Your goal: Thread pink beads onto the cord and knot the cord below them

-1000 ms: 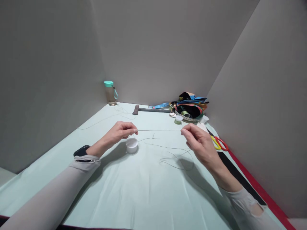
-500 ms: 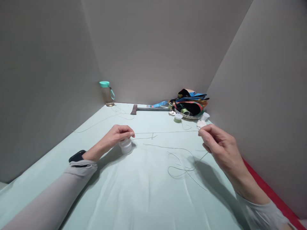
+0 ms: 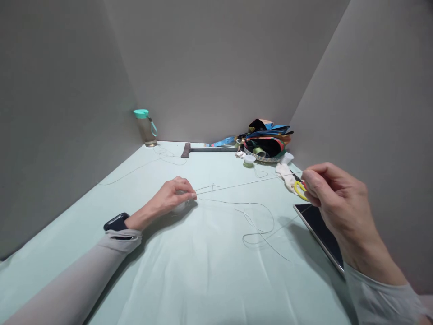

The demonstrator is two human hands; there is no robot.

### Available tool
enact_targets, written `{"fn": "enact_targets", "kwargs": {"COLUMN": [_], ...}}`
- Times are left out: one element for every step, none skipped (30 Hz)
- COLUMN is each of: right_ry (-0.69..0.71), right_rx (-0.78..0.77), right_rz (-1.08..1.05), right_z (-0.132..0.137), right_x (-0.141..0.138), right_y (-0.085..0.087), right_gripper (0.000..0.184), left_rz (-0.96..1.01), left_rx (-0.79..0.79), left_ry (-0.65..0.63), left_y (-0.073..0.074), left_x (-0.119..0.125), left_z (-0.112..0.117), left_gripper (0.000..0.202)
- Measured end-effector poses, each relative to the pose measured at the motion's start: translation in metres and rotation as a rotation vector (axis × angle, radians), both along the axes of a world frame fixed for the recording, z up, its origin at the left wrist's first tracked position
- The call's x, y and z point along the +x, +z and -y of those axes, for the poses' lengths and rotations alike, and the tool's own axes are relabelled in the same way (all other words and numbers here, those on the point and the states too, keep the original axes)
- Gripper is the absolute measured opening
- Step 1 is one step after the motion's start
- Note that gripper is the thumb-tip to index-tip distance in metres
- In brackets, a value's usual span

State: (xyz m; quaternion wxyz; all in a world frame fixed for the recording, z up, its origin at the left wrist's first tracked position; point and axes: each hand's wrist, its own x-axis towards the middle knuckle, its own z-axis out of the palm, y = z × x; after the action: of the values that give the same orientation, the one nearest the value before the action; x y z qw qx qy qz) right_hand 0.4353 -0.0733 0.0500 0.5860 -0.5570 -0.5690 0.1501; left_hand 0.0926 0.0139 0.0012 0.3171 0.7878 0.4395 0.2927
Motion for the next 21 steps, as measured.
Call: {"fn": "enact_targets", "kwargs": {"right_ry": [-0.016, -0.035, -0.05, -0.064, -0.075, -0.082, -0.089, -0.095, -0.104, -0.117, -0.132, -0.148, -0.163, -0.178, -0.192, -0.203, -0.214, -0.224, -0.23, -0.232, -0.235], "right_rx": [0.01, 0.018, 0.023, 0.031, 0.039, 0.048, 0.056, 0.064, 0.069, 0.073, 0.075, 0.08, 0.084, 0.088, 0.092, 0.093, 0.091, 0.087, 0.082, 0.078, 0.076], "right_rz": [0.002, -0.001, -0.006, -0.01, -0.015, -0.02, -0.025, -0.029, -0.03, -0.028, -0.026, -0.024, -0.021, -0.014, -0.002, 0.014, 0.035, 0.059, 0.078, 0.093, 0.107], "right_z": [0.0, -0.001, -0.001, -0.003, -0.004, -0.005, -0.007, -0.008, -0.009, -0.009, -0.01, -0.011, -0.011, -0.011, -0.011, -0.012, -0.012, -0.011, -0.011, -0.011, -0.011], "right_x": [0.004, 0.008, 0.012, 0.016, 0.019, 0.023, 0.026, 0.028, 0.03, 0.031, 0.032, 0.032, 0.033, 0.033, 0.034, 0.035, 0.036, 0.037, 0.037, 0.037, 0.037], "right_y": [0.0, -0.001, -0.002, -0.003, -0.004, -0.005, -0.006, -0.006, -0.007, -0.007, -0.007, -0.007, -0.007, -0.007, -0.007, -0.007, -0.007, -0.007, -0.007, -0.007, -0.007], "right_gripper": [0.024, 0.023, 0.023, 0.022, 0.022, 0.021, 0.021, 0.02, 0.02, 0.02, 0.019, 0.019, 0.018, 0.018, 0.018, 0.018, 0.018, 0.018, 0.019, 0.02, 0.02], "left_rz": [-0.01, -0.02, -0.029, -0.036, -0.043, -0.05, -0.058, -0.067, -0.077, -0.088, -0.101, -0.114, -0.129, -0.144, -0.16, -0.176, -0.194, -0.215, -0.238, -0.264, -0.292], "left_rx": [-0.004, -0.007, -0.009, -0.009, -0.007, -0.003, 0.001, 0.005, 0.009, 0.01, 0.011, 0.012, 0.016, 0.023, 0.036, 0.054, 0.076, 0.101, 0.127, 0.153, 0.179], "left_ry": [-0.007, -0.011, -0.014, -0.014, -0.014, -0.015, -0.017, -0.02, -0.025, -0.031, -0.037, -0.042, -0.046, -0.05, -0.051, -0.05, -0.048, -0.042, -0.034, -0.023, -0.012], "left_y": [-0.002, -0.003, -0.004, -0.005, -0.006, -0.006, -0.007, -0.007, -0.007, -0.007, -0.007, -0.007, -0.007, -0.007, -0.008, -0.008, -0.008, -0.008, -0.008, -0.008, -0.008], "left_x": [0.001, 0.002, 0.003, 0.003, 0.004, 0.004, 0.003, 0.003, 0.003, 0.003, 0.003, 0.003, 0.003, 0.003, 0.003, 0.003, 0.003, 0.003, 0.002, 0.0, -0.001], "left_z": [0.001, 0.002, 0.002, 0.003, 0.003, 0.003, 0.003, 0.003, 0.004, 0.004, 0.004, 0.005, 0.006, 0.007, 0.009, 0.01, 0.012, 0.013, 0.014, 0.015, 0.015], "left_gripper": [0.024, 0.024, 0.025, 0.026, 0.027, 0.027, 0.027, 0.027, 0.027, 0.027, 0.027, 0.027, 0.027, 0.028, 0.028, 0.029, 0.029, 0.03, 0.031, 0.031, 0.032]}}
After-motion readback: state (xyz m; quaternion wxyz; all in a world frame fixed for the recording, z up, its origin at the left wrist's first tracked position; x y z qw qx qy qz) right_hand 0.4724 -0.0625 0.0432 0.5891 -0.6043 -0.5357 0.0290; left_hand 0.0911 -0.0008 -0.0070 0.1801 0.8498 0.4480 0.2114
